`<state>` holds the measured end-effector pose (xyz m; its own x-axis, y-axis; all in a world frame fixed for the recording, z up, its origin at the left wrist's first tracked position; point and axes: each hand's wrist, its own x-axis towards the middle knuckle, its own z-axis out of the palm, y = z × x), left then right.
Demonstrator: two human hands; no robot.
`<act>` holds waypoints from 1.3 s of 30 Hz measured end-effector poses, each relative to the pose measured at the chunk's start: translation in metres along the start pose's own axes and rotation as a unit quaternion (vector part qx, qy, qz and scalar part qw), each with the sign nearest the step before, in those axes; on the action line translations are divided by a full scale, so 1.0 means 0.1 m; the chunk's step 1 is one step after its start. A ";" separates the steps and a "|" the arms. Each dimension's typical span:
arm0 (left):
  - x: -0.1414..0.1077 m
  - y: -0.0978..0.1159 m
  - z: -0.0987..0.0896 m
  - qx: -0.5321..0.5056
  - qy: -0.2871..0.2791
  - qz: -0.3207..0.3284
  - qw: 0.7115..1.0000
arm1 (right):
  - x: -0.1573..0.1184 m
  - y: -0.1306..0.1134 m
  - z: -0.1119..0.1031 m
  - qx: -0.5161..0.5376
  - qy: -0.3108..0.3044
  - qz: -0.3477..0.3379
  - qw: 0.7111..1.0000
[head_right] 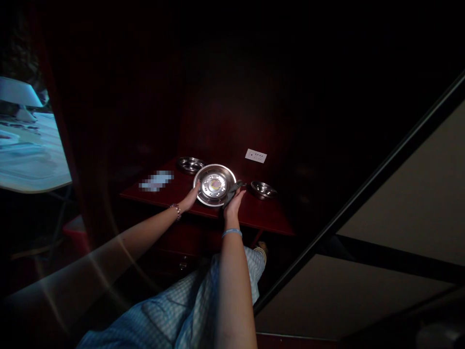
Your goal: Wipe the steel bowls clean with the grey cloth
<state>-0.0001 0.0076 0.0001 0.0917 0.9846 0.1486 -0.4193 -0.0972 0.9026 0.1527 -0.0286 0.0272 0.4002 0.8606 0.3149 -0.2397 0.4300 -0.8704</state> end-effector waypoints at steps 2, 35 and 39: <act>0.01 0.00 0.00 -0.012 0.004 0.001 1.000 | -0.02 0.00 0.01 0.015 0.023 0.025 0.999; 0.09 -0.01 -0.05 0.011 -0.049 -0.030 0.998 | -0.16 -0.23 -0.03 -0.393 0.046 -0.207 0.895; 0.07 0.03 -0.06 -0.060 -0.049 -0.063 0.995 | -0.31 -0.32 0.04 -0.424 -0.050 -0.288 0.857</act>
<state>-0.0063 0.0148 0.0012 0.2353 0.9686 0.0810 -0.5038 0.0503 0.8624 0.1446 -0.0684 0.0466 0.1479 0.6089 0.7793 0.7181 0.4757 -0.5080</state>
